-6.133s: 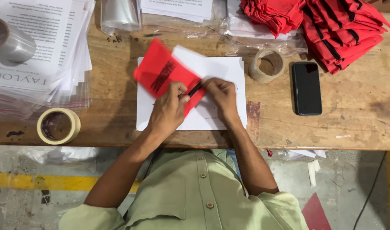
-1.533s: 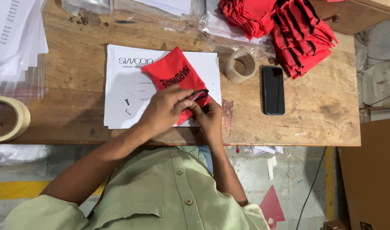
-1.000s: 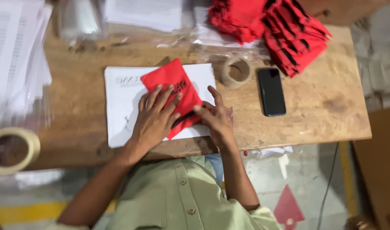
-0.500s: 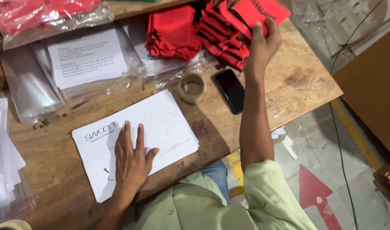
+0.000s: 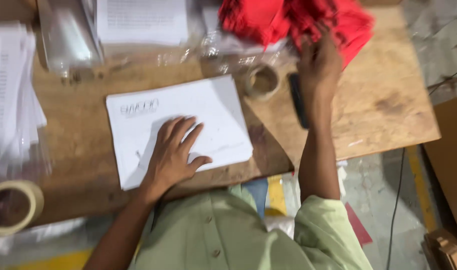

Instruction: Folding product instructions and inserting them into red hardware bags along with white envelopes.

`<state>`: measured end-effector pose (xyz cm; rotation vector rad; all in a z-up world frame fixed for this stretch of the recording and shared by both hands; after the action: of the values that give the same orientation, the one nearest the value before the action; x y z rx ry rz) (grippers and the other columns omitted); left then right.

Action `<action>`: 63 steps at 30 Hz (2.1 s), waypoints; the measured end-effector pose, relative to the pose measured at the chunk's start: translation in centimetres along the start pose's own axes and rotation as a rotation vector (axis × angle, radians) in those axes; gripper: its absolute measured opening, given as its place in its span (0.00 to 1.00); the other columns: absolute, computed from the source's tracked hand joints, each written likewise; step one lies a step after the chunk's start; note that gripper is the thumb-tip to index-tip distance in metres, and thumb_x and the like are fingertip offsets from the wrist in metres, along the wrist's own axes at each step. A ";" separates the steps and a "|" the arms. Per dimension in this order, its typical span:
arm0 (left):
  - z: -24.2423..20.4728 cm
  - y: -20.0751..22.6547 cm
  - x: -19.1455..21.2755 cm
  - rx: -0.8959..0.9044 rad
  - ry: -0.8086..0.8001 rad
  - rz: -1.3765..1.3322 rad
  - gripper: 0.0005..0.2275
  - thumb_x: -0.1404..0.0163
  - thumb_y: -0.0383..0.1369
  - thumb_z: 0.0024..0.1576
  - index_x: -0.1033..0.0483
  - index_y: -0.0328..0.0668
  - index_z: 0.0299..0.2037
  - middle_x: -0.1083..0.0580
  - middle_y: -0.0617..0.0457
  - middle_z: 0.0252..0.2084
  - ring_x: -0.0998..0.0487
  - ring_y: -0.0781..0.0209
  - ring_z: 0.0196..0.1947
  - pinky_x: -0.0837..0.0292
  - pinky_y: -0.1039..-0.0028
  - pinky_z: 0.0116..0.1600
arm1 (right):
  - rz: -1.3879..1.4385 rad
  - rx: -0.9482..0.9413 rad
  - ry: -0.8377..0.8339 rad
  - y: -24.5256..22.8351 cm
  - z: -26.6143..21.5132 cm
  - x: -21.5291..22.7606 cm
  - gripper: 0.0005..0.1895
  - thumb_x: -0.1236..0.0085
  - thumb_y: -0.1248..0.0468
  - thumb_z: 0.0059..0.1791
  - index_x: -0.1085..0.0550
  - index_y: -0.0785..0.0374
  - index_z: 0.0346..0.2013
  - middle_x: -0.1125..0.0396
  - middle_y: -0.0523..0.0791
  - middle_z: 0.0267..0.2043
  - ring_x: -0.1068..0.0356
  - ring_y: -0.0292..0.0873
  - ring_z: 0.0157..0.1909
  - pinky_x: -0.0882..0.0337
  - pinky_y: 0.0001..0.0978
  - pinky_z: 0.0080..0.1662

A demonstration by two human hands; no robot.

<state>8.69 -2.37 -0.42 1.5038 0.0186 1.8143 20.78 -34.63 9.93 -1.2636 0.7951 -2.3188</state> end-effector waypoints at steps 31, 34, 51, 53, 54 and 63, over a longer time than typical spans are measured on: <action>0.1 -2.0 0.7 0.075 0.044 -0.472 0.31 0.50 0.58 0.55 0.23 0.35 0.53 0.23 0.42 0.45 0.22 0.44 0.47 0.31 0.53 0.55 | 0.187 0.307 -0.645 -13.0 -20.5 -8.8 0.18 0.31 0.67 0.43 0.21 0.65 0.47 0.35 0.53 0.64 0.39 0.56 0.65 0.33 0.44 0.61; -0.5 -4.1 -0.8 0.255 0.143 -0.607 0.22 0.54 0.50 0.61 0.20 0.37 0.47 0.21 0.43 0.36 0.19 0.47 0.36 0.22 0.61 0.41 | 0.205 0.414 -0.692 -14.2 -20.7 -8.6 0.20 0.29 0.67 0.42 0.22 0.66 0.47 0.33 0.53 0.62 0.36 0.58 0.63 0.34 0.48 0.61; -0.8 -4.9 -0.3 0.329 0.159 -0.558 0.13 0.46 0.40 0.62 0.19 0.38 0.32 0.24 0.44 0.25 0.23 0.45 0.32 0.28 0.58 0.41 | 0.257 0.741 -0.520 -22.7 -7.4 -12.7 0.26 0.36 0.70 0.57 0.32 0.63 0.69 0.30 0.49 0.64 0.27 0.47 0.62 0.25 0.38 0.63; -0.9 -4.9 -0.2 0.322 0.165 -0.581 0.13 0.45 0.40 0.61 0.19 0.38 0.32 0.25 0.45 0.24 0.23 0.46 0.30 0.28 0.59 0.38 | 0.130 0.817 -0.538 -17.9 -3.1 -21.4 0.31 0.32 0.68 0.54 0.34 0.68 0.69 0.32 0.55 0.63 0.32 0.55 0.64 0.28 0.45 0.63; -0.7 -5.2 0.0 0.317 0.180 -0.599 0.12 0.44 0.40 0.59 0.19 0.38 0.32 0.25 0.45 0.24 0.23 0.47 0.28 0.28 0.59 0.36 | 0.007 0.901 -0.553 -15.8 -0.8 -25.7 0.37 0.29 0.66 0.51 0.37 0.74 0.69 0.34 0.61 0.62 0.38 0.63 0.67 0.31 0.52 0.63; -0.5 -5.4 0.8 0.314 0.176 -0.690 0.14 0.45 0.43 0.58 0.18 0.40 0.31 0.24 0.49 0.23 0.22 0.52 0.28 0.27 0.62 0.35 | -0.288 0.984 -0.784 -13.7 1.7 -31.3 0.37 0.25 0.54 0.42 0.30 0.67 0.59 0.28 0.56 0.53 0.27 0.57 0.53 0.27 0.46 0.59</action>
<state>11.18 2.09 -2.35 1.3061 0.8374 1.3981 37.80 -6.82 -0.46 -1.5832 -0.7313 -1.6839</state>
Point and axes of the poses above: each hand's wrist, its own z-axis towards the middle knuckle, its own x-axis out of the back of the hand, y = z × x, the point moved 9 cm from there along z, towards the middle knuckle
